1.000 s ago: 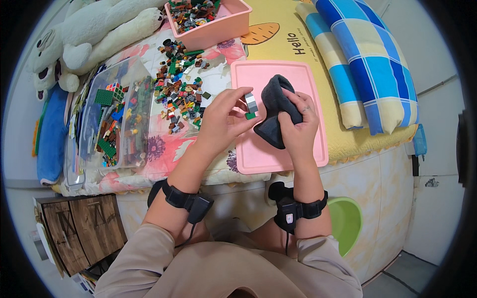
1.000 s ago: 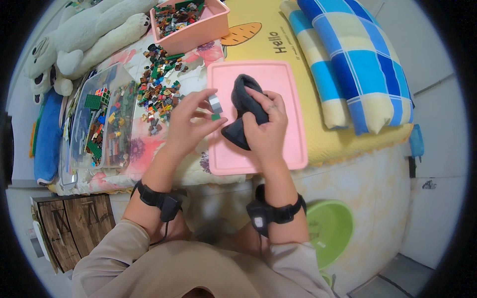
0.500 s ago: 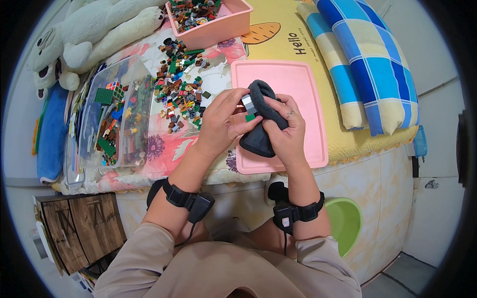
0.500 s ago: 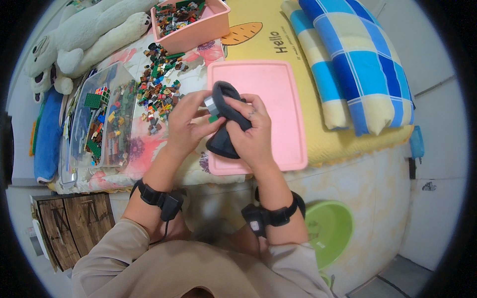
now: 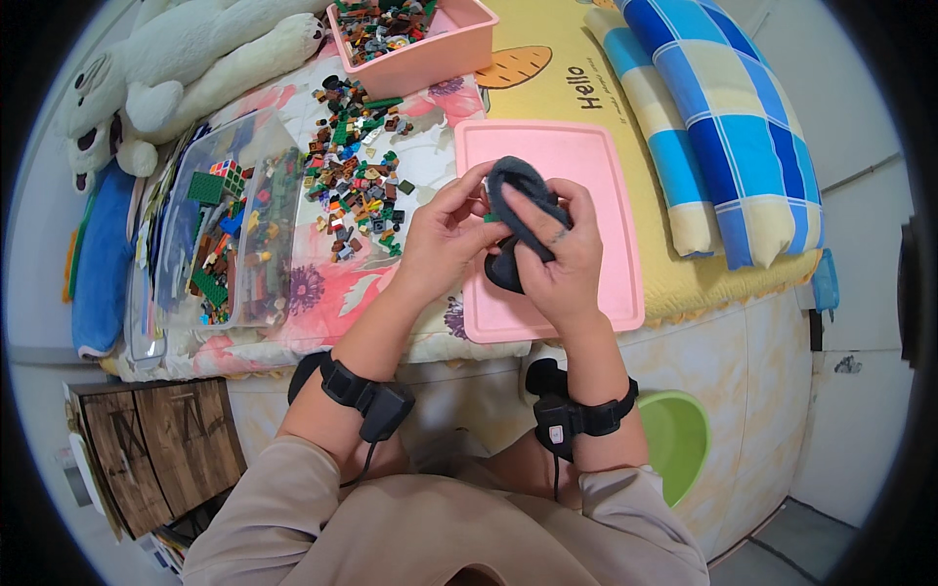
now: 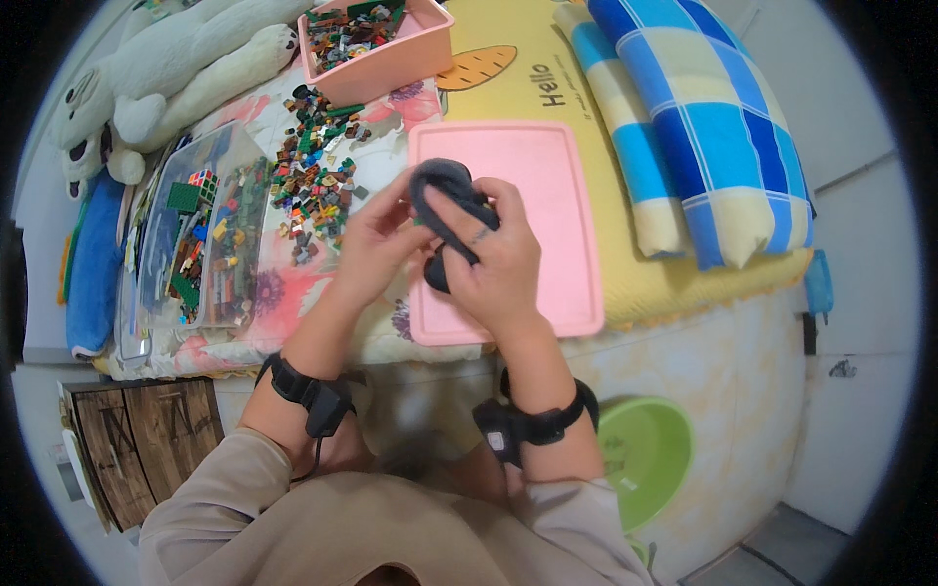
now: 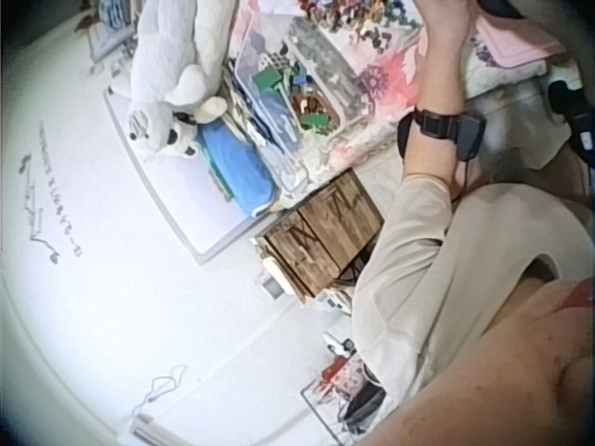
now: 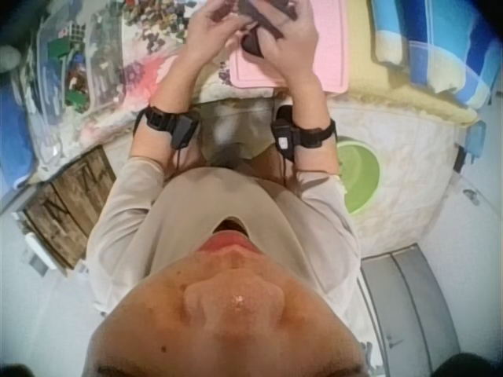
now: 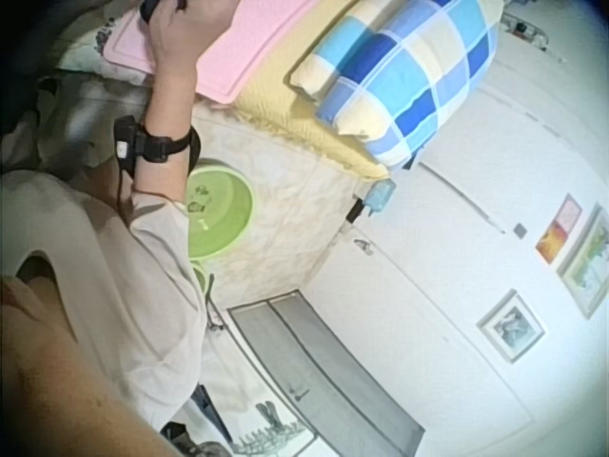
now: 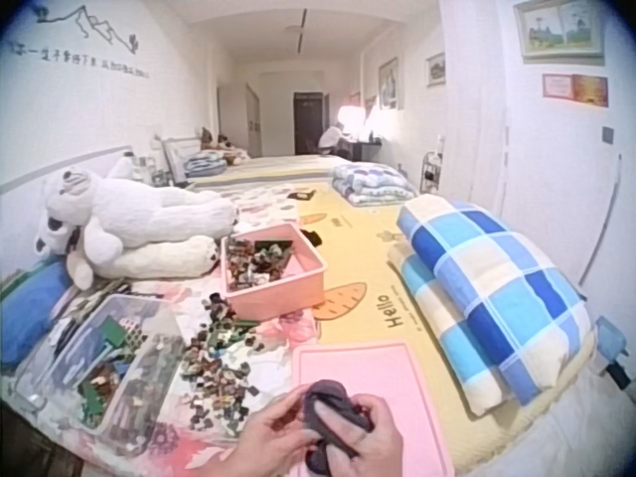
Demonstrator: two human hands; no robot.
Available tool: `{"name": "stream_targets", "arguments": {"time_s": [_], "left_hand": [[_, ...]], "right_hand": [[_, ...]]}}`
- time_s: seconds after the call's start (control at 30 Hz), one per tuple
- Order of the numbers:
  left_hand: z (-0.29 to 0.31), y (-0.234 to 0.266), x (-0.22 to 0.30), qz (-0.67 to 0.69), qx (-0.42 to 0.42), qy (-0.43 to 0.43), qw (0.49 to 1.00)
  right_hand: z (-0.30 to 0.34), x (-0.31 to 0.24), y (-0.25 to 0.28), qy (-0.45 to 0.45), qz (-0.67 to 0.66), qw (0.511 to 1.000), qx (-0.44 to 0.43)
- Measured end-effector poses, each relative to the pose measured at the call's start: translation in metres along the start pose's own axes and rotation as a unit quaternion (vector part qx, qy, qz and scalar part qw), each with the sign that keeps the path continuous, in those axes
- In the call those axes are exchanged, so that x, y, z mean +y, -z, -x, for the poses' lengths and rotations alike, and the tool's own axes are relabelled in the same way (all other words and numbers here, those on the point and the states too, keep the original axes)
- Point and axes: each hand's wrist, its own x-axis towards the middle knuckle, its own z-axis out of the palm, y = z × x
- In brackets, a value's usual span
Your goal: The person assembles small Lego bricks by hand, picking pieces from a scattered pile on a bed and connecting them into small structures. The person repeatedly wipes the assembled pieces with a dark cloth after each connection.
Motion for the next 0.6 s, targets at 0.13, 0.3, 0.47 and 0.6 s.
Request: {"name": "stream_targets", "arguments": {"time_s": [0.13,0.3,0.47,0.6], "left_hand": [[0.001,0.004,0.005,0.093,-0.031,0.067,0.993],[0.000,0.003,0.008,0.111,-0.030,0.050,0.992],[0.001,0.002,0.005,0.055,-0.012,0.048,0.997],[0.000,0.005,0.004,0.048,-0.015,0.095,0.994]], "right_hand": [[-0.002,0.006,0.000,-0.049,0.076,0.996,-0.002],[-0.010,0.008,0.008,-0.087,0.057,0.991,0.083],[-0.004,-0.008,0.007,0.064,0.086,0.994,0.031],[-0.006,-0.002,0.007,-0.044,0.173,0.984,0.004]]}}
